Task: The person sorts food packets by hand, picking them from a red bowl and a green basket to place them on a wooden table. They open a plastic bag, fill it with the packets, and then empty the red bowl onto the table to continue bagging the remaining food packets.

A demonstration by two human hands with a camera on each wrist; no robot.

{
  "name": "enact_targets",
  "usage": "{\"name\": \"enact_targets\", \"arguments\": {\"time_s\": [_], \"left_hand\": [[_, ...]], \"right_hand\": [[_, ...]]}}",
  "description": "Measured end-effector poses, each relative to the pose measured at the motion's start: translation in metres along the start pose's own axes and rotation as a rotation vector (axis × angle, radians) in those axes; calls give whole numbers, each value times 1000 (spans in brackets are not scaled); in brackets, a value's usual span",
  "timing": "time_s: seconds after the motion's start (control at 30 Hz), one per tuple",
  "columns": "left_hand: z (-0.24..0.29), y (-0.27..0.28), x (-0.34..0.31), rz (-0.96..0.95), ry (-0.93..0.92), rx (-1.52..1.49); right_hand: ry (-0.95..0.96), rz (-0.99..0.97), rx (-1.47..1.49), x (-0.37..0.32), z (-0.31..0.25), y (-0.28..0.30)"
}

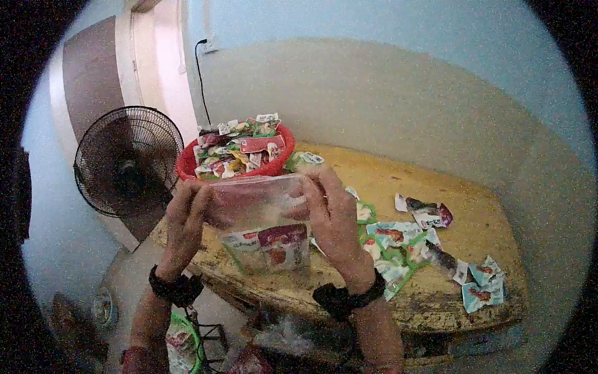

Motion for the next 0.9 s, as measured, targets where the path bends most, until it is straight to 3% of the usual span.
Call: {"name": "enact_targets", "arguments": {"time_s": [0.2, 0.3, 0.4, 0.53, 0.73, 0.83, 0.9], "left_hand": [[-17, -1, 7, -56, 146, -32], [-26, 1, 8, -118, 269, -85], [-43, 0, 12, -204, 390, -172], [-61, -2, 11, -350, 471, -158], [-52, -4, 4, -608, 405, 109], [-54, -4, 10, -516, 30, 345], [-36, -3, 14, -457, 65, 355]], "right_hand": [[-25, -44, -265, 5, 33, 17], [-143, -49, -266, 4, 35, 22], [-168, -106, -239, 2, 44, 25], [-342, -305, -220, -2, 43, 27], [-341, -655, -191, -8, 68, 29], [-355, -703, -245, -9, 67, 28], [-367, -728, -253, -9, 67, 28]]}}
Point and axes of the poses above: each hand's wrist, its own x-axis towards the middle knuckle, its own y-axis out of the back of the hand, z = x × y, the point moved 3 cm from there along x, towards the middle knuckle, and after that the axes turned 7 degrees about y, right-handed, at the moved point
